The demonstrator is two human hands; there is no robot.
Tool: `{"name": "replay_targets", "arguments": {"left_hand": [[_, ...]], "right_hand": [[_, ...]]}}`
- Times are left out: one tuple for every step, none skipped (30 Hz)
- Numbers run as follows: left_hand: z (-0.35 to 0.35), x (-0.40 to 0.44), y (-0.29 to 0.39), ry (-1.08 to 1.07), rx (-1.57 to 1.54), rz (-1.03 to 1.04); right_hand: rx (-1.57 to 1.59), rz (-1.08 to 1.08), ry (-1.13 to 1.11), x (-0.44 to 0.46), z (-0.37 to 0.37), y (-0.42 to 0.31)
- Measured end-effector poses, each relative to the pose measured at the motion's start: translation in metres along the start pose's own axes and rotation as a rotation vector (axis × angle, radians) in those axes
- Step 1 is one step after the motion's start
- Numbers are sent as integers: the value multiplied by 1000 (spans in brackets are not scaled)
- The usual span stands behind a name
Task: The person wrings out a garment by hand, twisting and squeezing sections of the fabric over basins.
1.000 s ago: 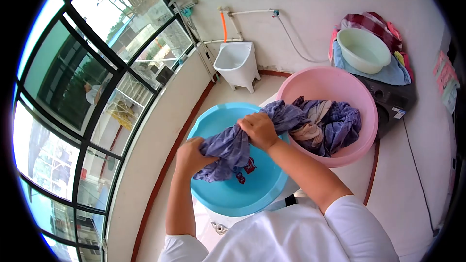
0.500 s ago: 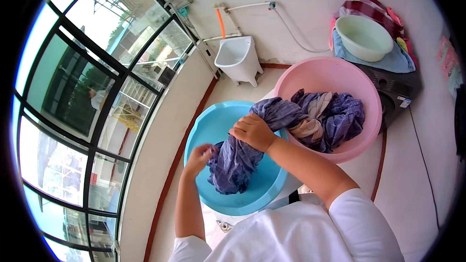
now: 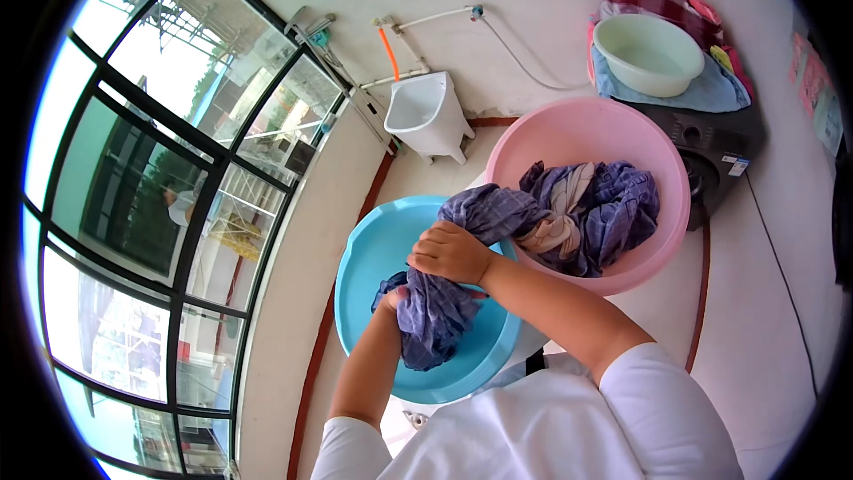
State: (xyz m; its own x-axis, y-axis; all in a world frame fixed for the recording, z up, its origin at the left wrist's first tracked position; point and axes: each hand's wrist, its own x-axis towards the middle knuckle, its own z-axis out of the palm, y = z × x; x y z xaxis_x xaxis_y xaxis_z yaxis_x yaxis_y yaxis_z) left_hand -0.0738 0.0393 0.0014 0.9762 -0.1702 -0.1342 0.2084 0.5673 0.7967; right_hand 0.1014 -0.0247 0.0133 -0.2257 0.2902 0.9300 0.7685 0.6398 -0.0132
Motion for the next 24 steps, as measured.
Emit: {"name": "replay_targets", "arguments": {"left_hand": [[1,-4,-1,-24,32,-10],[-1,-10,-3,-31,66,-24],[-3,-16,-2,-13,113,-41],[-5,-24,1,53,178,-65],[-7,-37,7,189,256,-146],[5,-47,18,330,345,-124],[18,-42,22,438,442,-94],[30,-34,27,547,538,-62],[41,-28,33,547,539,-64],[52,-23,39,691,759,-180],[56,-21,40,834,979,-299],[55,-20,39,838,976,-299],[51,-19,35,946,1097,-278],[47,-18,31,1054,1216,-254],[45,-14,25,1152,1448,-232],[43,-11,22,1155,1441,-227],[42,-6,19,1207,1540,-316],[43,0,17,1255,1638,-408],[37,3,9,1254,1631,-409],[26,5,-1,1236,1767,-311],[19,9,-6,1209,1902,-206],[13,11,-10,1204,1902,-204],[6,13,-14,1187,1911,-166],[5,16,-16,1172,1918,-131]], "right_hand": [[-18,-19,-14,0,1,0],[-22,-17,-13,0,2,0],[-69,-33,-11,0,1,0],[-115,-49,-10,1,0,-1],[-119,-46,-10,1,1,-2],[-172,-1,-54,1,3,-2],[-223,44,-97,1,4,-2],[-224,46,-96,1,5,-3],[-229,73,-122,1,6,-4],[-231,99,-150,2,8,-6],[-226,98,-150,2,10,-8],[-212,179,-256,2,11,-10],[-199,259,-365,1,12,-11],[-197,254,-369,1,13,-13],[-151,360,-481,1,15,-15],[-105,466,-593,1,16,-18],[-104,461,-601,1,18,-19],[-50,581,-714,0,19,-21],[7,704,-826,-2,20,-23],[7,707,-830,-3,21,-23],[17,776,-943,-2,20,-21],[26,845,-1055,-1,19,-18],[35,903,-1098,-1,19,-16],[35,903,-1102,0,18,-13]]}}
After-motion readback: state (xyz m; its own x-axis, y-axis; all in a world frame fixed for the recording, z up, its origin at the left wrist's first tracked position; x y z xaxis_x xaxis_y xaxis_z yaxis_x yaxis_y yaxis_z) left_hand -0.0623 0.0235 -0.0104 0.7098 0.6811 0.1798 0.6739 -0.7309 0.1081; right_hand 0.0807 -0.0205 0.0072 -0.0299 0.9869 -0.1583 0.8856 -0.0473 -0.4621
